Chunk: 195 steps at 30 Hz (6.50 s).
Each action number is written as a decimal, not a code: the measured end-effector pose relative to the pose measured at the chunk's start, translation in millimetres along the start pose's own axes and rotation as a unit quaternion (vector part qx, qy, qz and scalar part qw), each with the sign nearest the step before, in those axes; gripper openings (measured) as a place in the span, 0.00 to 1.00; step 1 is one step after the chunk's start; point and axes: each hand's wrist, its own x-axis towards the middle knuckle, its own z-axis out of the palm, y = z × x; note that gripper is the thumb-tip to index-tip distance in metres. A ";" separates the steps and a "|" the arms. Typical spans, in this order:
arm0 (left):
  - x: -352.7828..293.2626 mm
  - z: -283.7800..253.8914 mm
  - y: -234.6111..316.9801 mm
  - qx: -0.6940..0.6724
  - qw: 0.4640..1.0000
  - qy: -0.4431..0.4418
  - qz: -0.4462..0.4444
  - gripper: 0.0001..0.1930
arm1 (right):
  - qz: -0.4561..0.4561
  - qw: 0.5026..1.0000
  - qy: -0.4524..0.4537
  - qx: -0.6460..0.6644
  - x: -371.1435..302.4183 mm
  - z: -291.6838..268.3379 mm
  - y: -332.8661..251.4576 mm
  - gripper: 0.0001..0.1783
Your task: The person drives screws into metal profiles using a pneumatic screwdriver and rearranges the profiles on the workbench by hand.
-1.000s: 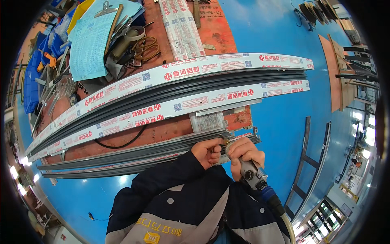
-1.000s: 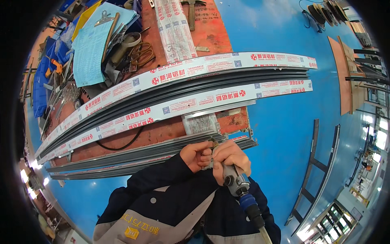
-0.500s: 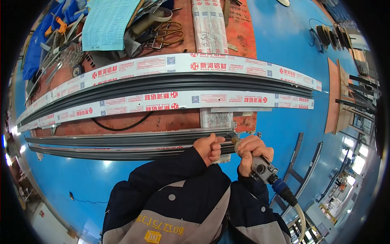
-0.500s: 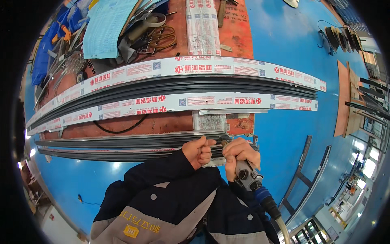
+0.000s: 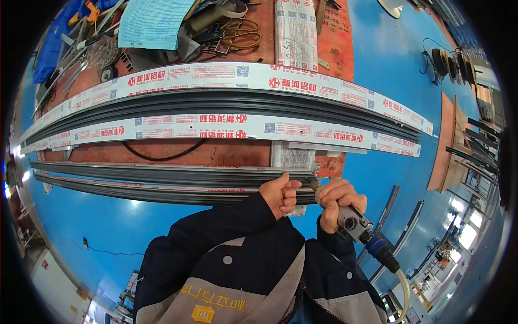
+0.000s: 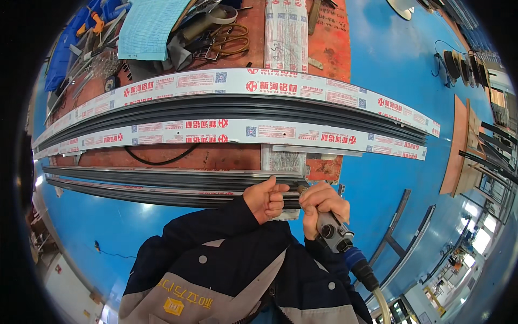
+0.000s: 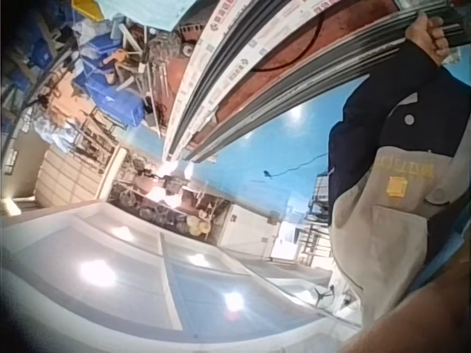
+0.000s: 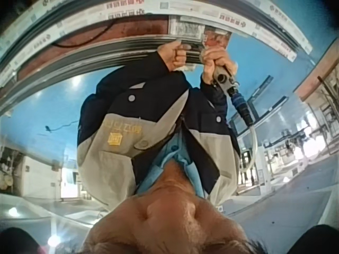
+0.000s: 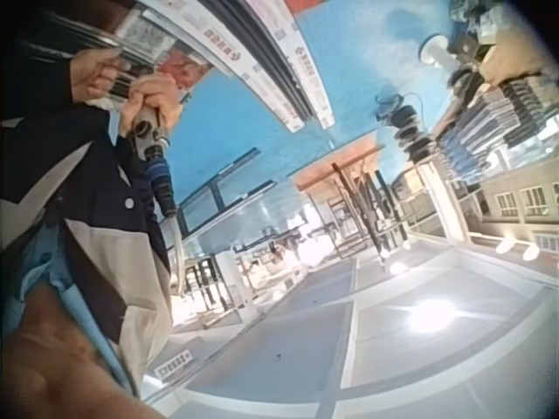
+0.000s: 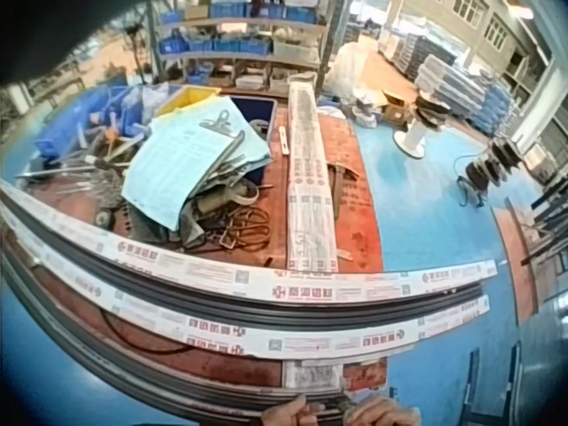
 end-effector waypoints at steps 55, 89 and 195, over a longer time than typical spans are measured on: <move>-56.8 21.8 22.6 0.927 -0.133 0.028 0.349 0.04 | -0.076 0.894 0.426 -0.115 -66.2 -106.0 -79.8 0.12; -137.0 20.3 0.0 0.886 -0.011 0.186 0.424 0.05 | 0.042 0.894 0.443 -0.040 -103.6 -128.3 -45.1 0.11; -34.5 -3.0 -31.6 0.867 0.042 0.143 0.476 0.17 | 0.298 0.939 0.028 -0.172 -97.7 -99.9 28.4 0.14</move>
